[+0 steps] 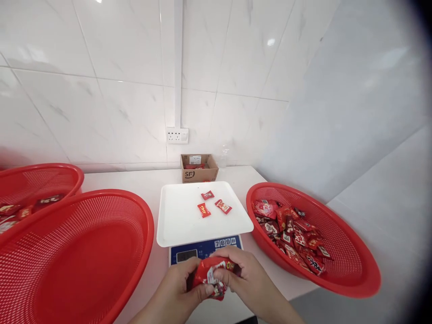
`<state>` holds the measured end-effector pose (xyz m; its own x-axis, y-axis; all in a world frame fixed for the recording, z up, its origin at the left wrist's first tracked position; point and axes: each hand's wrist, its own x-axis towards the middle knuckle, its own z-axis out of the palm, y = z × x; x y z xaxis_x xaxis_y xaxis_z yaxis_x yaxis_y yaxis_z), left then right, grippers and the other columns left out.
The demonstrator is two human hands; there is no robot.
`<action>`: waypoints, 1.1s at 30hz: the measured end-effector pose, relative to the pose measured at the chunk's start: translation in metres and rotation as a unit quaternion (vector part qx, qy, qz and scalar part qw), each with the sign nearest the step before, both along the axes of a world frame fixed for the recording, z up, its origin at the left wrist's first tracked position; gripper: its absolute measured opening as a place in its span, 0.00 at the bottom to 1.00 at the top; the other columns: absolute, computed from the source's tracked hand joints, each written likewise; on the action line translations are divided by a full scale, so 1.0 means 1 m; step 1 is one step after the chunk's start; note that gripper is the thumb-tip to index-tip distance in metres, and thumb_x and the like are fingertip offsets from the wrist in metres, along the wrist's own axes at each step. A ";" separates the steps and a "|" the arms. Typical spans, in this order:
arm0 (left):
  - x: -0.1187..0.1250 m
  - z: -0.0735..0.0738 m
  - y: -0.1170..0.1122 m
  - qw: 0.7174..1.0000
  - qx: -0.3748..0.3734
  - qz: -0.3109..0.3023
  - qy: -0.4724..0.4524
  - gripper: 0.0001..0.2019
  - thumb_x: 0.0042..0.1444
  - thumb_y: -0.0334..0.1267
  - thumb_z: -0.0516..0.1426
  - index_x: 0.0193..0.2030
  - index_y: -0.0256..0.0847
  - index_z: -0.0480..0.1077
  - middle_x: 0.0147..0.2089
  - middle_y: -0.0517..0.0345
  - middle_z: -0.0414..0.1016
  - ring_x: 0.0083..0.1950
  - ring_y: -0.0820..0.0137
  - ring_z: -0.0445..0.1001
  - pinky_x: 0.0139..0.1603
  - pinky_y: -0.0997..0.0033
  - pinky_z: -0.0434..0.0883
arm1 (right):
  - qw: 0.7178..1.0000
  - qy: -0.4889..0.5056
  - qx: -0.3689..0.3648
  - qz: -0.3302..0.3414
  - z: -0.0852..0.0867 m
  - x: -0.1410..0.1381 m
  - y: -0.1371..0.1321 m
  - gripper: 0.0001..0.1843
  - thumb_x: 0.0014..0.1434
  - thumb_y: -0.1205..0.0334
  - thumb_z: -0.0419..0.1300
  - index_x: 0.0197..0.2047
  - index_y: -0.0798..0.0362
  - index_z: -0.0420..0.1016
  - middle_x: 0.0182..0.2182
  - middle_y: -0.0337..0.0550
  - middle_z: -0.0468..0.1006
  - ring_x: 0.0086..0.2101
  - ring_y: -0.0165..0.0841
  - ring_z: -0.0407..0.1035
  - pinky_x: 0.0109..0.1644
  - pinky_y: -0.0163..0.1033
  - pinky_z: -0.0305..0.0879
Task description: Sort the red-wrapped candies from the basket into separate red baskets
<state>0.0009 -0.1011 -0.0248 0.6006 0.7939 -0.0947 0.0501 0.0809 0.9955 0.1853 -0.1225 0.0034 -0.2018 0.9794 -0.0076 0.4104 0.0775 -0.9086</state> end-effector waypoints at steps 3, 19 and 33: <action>-0.002 -0.003 -0.001 0.998 0.007 0.058 -0.024 0.23 0.54 0.51 0.57 0.53 0.43 0.64 0.41 0.54 0.72 0.34 0.72 0.68 0.34 0.73 0.66 | 0.995 0.000 0.026 -0.093 0.004 0.007 0.015 0.19 0.57 0.46 0.55 0.42 0.51 0.75 0.35 0.44 0.78 0.36 0.37 0.71 0.42 0.41 0.67; -0.032 -0.018 -0.016 0.997 0.039 0.057 0.020 0.20 0.57 0.53 0.53 0.51 0.45 0.66 0.33 0.59 0.68 0.29 0.75 0.64 0.32 0.74 0.64 | 0.923 -0.378 0.045 0.061 -0.011 -0.028 0.104 0.33 0.63 0.42 0.42 0.67 0.46 0.52 0.68 0.46 0.46 0.66 0.49 0.29 0.63 0.64 0.24; -0.045 -0.022 -0.012 0.992 0.095 -0.002 0.084 0.17 0.60 0.49 0.49 0.52 0.47 0.65 0.35 0.57 0.70 0.33 0.73 0.67 0.36 0.74 0.66 | 0.944 -0.316 0.073 0.055 -0.002 0.000 0.131 0.33 0.64 0.42 0.40 0.67 0.49 0.53 0.67 0.46 0.48 0.66 0.42 0.37 0.65 0.56 0.36</action>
